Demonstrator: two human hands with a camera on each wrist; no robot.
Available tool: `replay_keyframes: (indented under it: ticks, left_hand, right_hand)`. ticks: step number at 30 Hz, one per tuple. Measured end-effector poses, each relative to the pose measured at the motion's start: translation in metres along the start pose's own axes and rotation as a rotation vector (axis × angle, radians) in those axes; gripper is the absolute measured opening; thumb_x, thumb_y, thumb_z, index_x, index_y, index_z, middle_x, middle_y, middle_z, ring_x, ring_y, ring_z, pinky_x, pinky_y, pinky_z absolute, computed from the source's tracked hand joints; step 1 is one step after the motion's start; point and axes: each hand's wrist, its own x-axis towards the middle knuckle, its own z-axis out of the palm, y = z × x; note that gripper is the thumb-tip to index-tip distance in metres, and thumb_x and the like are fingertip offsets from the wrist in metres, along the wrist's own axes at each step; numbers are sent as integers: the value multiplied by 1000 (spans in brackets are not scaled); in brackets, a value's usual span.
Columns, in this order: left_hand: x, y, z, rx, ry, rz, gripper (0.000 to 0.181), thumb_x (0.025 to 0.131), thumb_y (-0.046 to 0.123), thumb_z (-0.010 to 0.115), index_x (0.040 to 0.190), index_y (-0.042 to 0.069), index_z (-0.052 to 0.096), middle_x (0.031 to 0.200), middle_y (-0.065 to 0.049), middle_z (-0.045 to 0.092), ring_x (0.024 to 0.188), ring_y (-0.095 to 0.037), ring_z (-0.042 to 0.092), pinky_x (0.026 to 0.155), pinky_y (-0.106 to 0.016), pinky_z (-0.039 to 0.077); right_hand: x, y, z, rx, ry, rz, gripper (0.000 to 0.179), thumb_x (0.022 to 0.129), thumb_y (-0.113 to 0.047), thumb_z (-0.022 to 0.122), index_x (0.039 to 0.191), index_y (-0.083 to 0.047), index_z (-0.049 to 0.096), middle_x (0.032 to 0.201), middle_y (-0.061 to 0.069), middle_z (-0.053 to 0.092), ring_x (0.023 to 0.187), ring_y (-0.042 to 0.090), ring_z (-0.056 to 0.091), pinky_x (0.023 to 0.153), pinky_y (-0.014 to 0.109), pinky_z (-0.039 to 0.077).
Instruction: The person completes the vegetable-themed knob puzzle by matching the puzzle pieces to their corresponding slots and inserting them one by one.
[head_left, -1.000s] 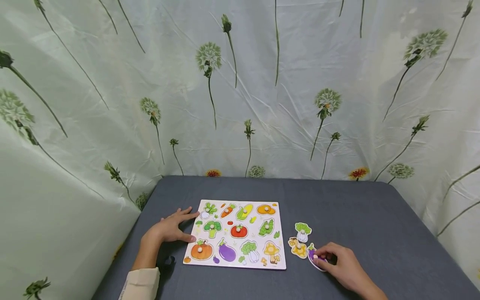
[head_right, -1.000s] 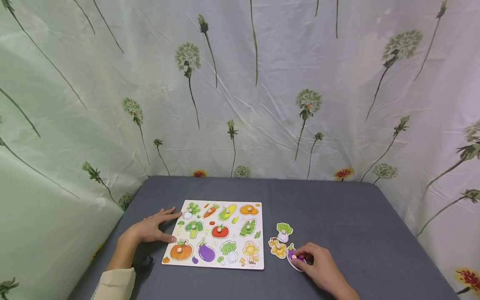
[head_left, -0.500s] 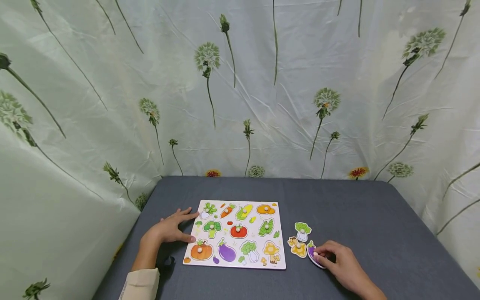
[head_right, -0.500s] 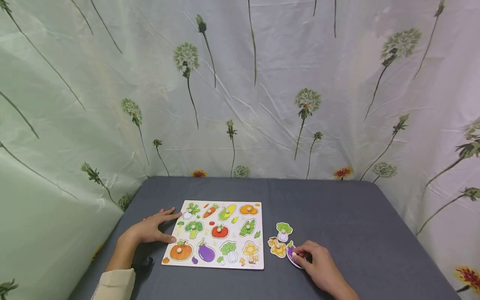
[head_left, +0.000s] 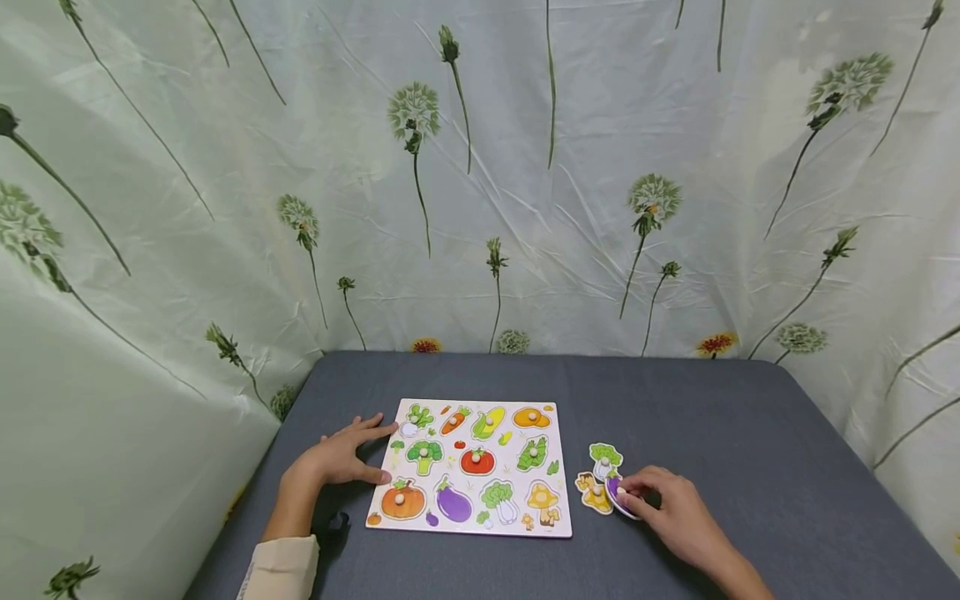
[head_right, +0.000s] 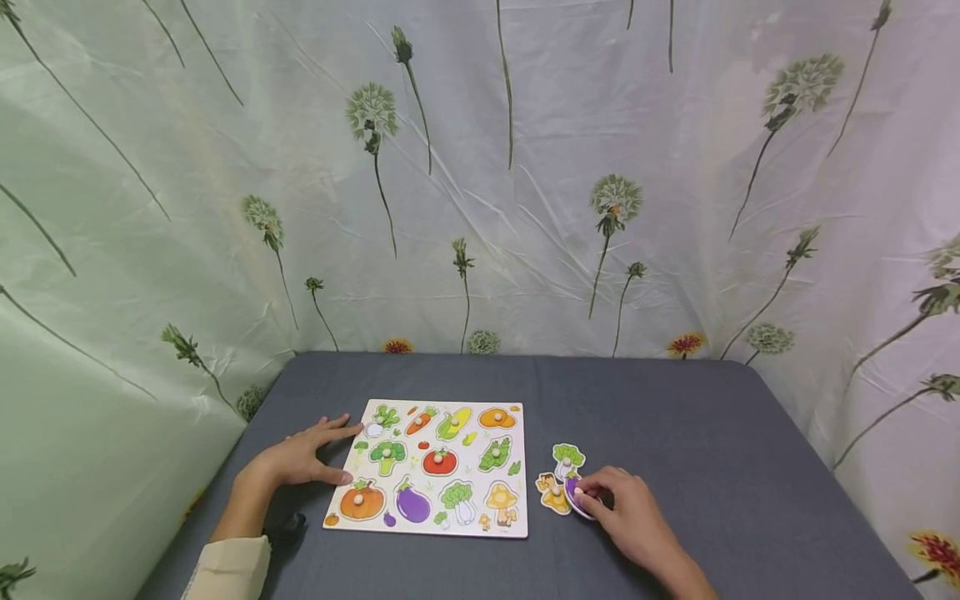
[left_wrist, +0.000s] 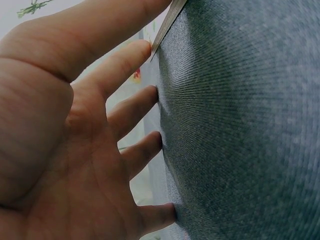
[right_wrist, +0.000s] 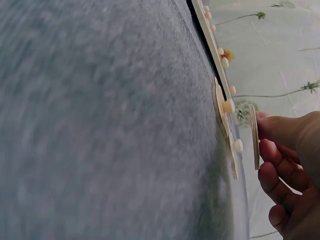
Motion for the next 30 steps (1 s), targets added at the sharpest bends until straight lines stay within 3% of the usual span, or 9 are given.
replay_keyframes:
  ticks: [5,15,24,30]
  left_hand:
    - [1,-1,1,-2,-3,-8,98,75,46,90,158,24,44,169,-19,26,156,-52,11,109,-87,3]
    - [2,-2,0,-1,1,-10,98,75,47,90,158,25,44,170,-17,26,156,-51,12,110,-87,3]
    - [2,-2,0,0,0,-13,98,74,48,90,158,24,44,169,-18,26,156,-52,12,110,-87,3]
    - [3,-4,3,10,4,-13,98,74,49,90,157,25,45,169,-17,28,156,-52,13,109,-87,4]
  right_hand:
    - [5,-7,3,1,6,-28,10,86,-24,84,86,-30,76,86,-22,66,79,-5,56,73,28,47]
    - [13,-19,16,38,49,-161,14,83,-16,85,85,-26,77,84,-22,66,78,-5,56,71,28,47]
    - [20,-32,27,94,-8,-133,13,85,-15,84,85,-26,76,81,-19,63,73,-4,53,68,27,45]
    - [25,-40,36,97,-59,-106,9,86,-20,84,88,-26,78,86,-21,67,80,-3,57,77,27,47]
